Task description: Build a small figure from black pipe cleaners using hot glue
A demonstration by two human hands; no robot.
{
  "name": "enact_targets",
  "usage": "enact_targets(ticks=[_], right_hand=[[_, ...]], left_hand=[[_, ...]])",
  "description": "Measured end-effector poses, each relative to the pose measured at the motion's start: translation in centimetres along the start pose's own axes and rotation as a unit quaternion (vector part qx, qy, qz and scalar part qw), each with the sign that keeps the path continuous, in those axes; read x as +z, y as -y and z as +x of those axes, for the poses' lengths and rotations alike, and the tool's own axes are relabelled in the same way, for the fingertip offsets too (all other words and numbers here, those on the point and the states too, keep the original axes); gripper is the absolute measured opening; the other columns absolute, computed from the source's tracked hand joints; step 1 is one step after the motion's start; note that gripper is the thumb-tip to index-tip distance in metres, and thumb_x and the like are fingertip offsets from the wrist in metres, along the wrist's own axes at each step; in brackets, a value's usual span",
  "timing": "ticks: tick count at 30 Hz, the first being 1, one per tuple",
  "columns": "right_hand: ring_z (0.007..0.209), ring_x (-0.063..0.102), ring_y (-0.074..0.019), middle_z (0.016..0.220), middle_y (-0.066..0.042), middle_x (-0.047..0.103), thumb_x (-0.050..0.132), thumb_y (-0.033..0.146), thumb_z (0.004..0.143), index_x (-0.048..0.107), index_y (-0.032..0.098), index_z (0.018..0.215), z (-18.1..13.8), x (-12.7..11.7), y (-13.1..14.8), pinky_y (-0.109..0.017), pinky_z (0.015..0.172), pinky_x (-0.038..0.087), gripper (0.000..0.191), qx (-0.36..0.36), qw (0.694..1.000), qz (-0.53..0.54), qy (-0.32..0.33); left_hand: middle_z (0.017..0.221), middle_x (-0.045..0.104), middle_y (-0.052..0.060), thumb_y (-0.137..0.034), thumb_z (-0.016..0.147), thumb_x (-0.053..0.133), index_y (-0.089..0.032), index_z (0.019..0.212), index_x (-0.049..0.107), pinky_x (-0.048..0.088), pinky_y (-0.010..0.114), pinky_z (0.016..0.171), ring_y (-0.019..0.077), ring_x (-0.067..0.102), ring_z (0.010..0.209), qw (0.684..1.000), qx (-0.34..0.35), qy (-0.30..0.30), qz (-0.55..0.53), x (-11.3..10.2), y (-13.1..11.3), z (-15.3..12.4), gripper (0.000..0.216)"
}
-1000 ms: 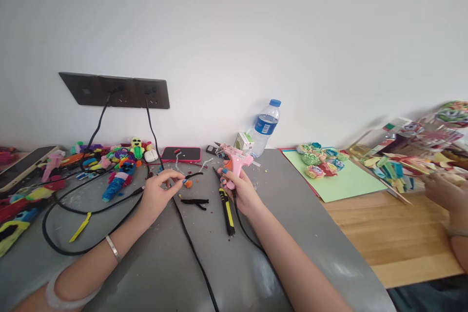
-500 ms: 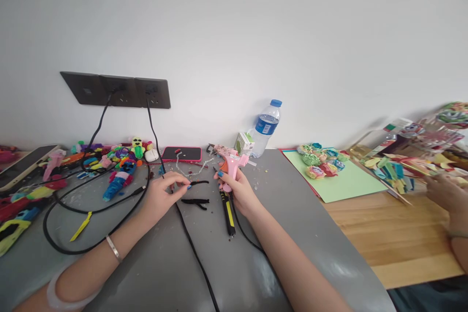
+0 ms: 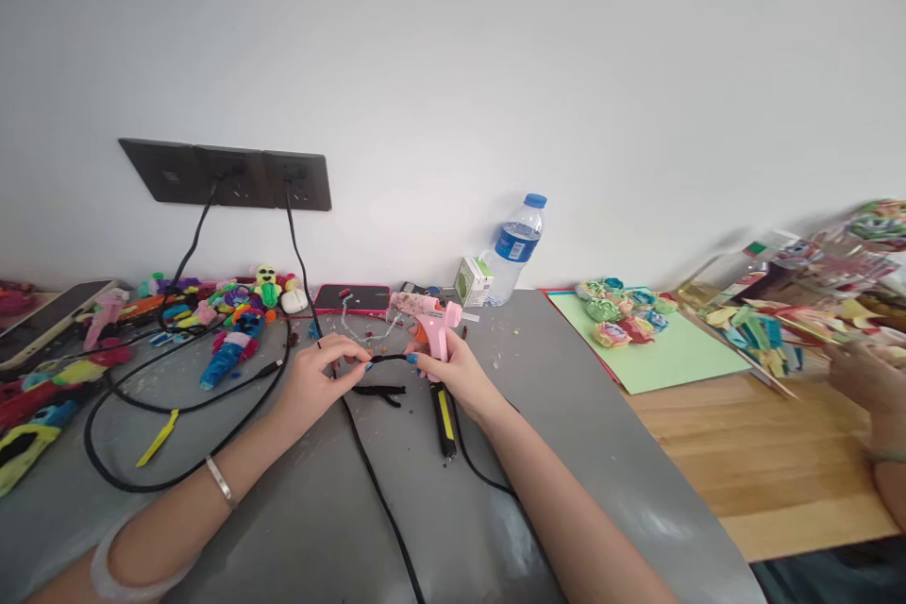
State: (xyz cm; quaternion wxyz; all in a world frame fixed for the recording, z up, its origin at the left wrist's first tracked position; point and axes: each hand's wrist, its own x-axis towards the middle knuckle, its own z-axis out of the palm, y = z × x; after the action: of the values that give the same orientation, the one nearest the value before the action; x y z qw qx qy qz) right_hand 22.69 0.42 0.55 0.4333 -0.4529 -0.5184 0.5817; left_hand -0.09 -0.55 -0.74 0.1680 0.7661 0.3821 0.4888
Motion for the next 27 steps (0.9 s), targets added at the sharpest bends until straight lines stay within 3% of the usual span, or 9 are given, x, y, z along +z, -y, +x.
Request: enact_targets(ticks=[19,23,27], right_hand=[[0.066,0.051,-0.0122,0.087,-0.002,0.067,0.084,0.038,0.063,0.063,0.019,0.107,0.09,-0.13,0.14,-0.024,0.054,0.038,0.052,0.022,1.0,-0.017,0.006],[0.062,0.048,-0.011,0.084,-0.001,0.065,0.086,0.04,0.063,0.063,0.019,0.106,0.27,-0.23,-0.04,-0.025,0.053,0.036,0.053,0.016,1.0,0.0,0.008],[0.061,0.047,-0.0107,0.085,-0.002,0.065,0.086,0.04,0.063,0.063,0.019,0.105,0.31,-0.53,-0.15,-0.025,0.052,0.034,0.052,0.022,1.0,0.009,0.017]], left_hand=[[0.083,0.074,0.002,-0.008,0.086,0.062,-0.022,0.086,0.069,0.053,0.026,0.07,0.0172,0.068,0.079,0.999,0.026,0.026,-0.002,0.12,0.29,-0.15,0.015],[0.087,0.073,0.003,-0.013,0.086,0.063,-0.021,0.089,0.069,0.049,0.024,0.063,0.0158,0.066,0.076,0.999,-0.013,0.023,-0.026,0.05,0.27,-0.19,0.01],[0.084,0.071,0.003,-0.023,0.092,0.055,-0.02,0.086,0.068,0.046,0.023,0.061,0.0156,0.065,0.073,0.991,-0.111,-0.003,-0.068,-0.26,0.28,0.12,0.014]])
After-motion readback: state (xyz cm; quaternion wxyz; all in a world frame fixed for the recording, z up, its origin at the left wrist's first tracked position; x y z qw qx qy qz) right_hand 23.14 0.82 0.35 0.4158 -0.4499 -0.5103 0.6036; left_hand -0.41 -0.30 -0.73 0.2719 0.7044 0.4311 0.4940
